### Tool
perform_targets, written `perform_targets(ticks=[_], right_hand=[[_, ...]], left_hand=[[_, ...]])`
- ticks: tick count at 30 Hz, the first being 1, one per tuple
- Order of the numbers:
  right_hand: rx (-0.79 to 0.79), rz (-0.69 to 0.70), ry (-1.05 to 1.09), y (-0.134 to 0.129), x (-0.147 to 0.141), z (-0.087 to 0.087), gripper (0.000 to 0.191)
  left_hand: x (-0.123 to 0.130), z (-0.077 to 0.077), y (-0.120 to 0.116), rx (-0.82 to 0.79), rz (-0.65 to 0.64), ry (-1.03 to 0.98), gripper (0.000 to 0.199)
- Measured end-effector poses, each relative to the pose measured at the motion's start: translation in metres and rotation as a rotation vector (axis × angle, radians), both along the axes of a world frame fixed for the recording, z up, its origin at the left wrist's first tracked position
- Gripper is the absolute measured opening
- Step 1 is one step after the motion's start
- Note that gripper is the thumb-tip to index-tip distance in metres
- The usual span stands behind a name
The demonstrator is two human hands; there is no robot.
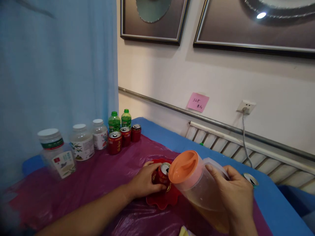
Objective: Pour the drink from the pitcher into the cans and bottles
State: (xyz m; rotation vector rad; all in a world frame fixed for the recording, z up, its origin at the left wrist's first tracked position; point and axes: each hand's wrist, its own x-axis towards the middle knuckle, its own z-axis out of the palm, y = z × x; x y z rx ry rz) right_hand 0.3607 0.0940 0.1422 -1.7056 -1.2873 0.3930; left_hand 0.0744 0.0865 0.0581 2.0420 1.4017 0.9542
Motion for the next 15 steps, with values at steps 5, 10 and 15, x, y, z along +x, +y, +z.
perform_targets(ticks=[5,10,15], right_hand=[[0.007,0.007,-0.017,-0.0001,-0.0015,0.0018,0.051],[0.006,-0.013,-0.053,0.002,0.0033,-0.0022,0.052],[0.024,0.009,-0.029,0.0013,0.002,-0.0024,0.052]], left_hand=[[0.0003,-0.0005,0.0003,-0.001,0.003,0.004,0.059],[-0.0007,-0.0008,0.0001,-0.005,0.006,0.019,0.061],[-0.0007,-0.0003,0.0006,-0.005,0.015,0.022,0.063]])
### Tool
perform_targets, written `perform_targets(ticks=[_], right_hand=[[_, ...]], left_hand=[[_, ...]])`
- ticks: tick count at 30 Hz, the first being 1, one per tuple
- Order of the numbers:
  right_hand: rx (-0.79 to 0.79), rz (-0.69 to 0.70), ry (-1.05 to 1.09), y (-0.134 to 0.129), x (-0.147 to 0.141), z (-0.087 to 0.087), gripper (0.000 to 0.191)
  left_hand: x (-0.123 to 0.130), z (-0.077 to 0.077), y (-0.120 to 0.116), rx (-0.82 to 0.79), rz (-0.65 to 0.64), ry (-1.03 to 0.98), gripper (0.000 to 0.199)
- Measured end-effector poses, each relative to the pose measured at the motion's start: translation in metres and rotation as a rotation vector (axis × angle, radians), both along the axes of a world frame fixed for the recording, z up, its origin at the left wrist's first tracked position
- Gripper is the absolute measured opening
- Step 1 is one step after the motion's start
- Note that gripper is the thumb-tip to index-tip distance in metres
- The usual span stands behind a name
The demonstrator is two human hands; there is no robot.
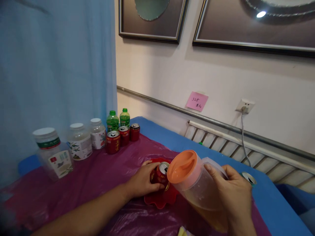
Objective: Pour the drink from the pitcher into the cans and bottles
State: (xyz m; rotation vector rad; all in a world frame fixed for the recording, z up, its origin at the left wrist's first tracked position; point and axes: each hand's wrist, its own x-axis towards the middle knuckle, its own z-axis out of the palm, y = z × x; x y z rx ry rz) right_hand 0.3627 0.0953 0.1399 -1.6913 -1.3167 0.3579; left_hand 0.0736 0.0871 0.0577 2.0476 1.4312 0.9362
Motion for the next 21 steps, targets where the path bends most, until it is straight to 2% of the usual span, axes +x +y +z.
perform_targets(ticks=[21], right_hand=[[-0.032,-0.025,0.009,-0.002,-0.0053,0.0036,0.05]], left_hand=[[0.0016,0.0027,-0.0019,-0.011,0.009,0.009,0.059]])
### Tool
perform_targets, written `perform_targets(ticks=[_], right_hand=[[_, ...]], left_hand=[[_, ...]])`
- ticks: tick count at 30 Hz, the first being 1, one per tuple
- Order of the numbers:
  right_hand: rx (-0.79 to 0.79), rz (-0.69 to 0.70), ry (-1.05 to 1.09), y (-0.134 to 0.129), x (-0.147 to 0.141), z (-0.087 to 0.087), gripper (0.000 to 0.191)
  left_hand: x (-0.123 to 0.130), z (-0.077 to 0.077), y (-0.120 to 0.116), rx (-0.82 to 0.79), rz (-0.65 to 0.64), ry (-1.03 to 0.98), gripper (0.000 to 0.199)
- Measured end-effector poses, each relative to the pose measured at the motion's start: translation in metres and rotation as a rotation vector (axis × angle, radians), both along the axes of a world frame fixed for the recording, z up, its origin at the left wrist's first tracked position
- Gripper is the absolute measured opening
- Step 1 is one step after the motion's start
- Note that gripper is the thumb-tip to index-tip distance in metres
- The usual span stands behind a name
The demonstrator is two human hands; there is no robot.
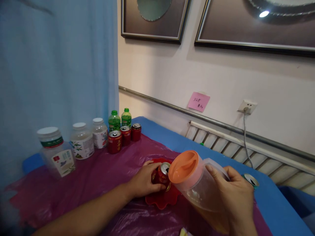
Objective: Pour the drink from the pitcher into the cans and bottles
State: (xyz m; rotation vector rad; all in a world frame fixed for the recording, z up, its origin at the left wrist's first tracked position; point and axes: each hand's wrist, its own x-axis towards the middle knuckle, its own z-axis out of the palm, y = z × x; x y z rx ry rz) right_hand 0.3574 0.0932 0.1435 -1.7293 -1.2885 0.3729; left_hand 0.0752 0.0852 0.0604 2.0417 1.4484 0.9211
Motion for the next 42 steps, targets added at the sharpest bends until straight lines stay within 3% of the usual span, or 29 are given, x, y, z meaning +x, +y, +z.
perform_targets(ticks=[42], right_hand=[[0.081,0.027,-0.021,-0.0002,-0.0015,0.0002,0.048]], left_hand=[[0.0004,0.0,0.0001,0.01,-0.001,0.025,0.059]])
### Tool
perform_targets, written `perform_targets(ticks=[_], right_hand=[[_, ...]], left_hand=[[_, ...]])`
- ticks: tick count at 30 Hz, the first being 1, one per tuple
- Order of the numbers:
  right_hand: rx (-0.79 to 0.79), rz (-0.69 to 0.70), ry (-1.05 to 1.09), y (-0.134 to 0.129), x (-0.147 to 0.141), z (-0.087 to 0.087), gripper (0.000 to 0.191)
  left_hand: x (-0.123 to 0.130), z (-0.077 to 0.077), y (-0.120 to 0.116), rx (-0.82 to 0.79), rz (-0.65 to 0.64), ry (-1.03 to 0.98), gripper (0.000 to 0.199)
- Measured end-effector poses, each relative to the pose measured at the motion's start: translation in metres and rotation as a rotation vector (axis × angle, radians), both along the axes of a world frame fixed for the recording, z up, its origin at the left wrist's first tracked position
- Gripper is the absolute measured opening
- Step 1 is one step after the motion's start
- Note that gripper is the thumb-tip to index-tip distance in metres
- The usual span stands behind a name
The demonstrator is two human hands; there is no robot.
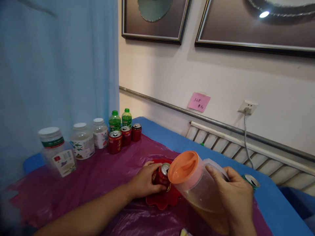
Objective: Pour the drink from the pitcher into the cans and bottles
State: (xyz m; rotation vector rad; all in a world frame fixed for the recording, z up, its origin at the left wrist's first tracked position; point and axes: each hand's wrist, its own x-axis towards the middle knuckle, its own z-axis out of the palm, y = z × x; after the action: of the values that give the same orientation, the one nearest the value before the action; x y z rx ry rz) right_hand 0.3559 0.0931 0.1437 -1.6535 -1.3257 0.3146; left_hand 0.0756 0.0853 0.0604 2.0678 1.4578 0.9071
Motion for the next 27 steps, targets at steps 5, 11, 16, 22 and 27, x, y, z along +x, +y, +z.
perform_targets(ticks=[5,11,16,22,27], right_hand=[[-0.019,0.011,0.006,-0.001,-0.0007,0.0002,0.047],[-0.037,0.006,0.014,-0.0001,0.0013,-0.0017,0.048],[-0.049,-0.005,0.012,-0.0003,0.0001,-0.0007,0.049],[-0.047,-0.008,0.027,-0.0014,-0.0016,0.0008,0.047],[-0.042,0.006,0.032,0.0001,0.0006,-0.0022,0.049]], left_hand=[[0.0003,0.0013,-0.0005,0.013,-0.003,0.001,0.058],[0.0,0.001,0.0002,-0.001,0.003,0.004,0.058],[-0.0003,0.0009,-0.0001,-0.002,0.001,-0.011,0.06],[0.0005,0.0025,-0.001,-0.017,0.005,-0.012,0.058],[0.0004,0.0007,-0.001,-0.017,0.001,-0.012,0.059]])
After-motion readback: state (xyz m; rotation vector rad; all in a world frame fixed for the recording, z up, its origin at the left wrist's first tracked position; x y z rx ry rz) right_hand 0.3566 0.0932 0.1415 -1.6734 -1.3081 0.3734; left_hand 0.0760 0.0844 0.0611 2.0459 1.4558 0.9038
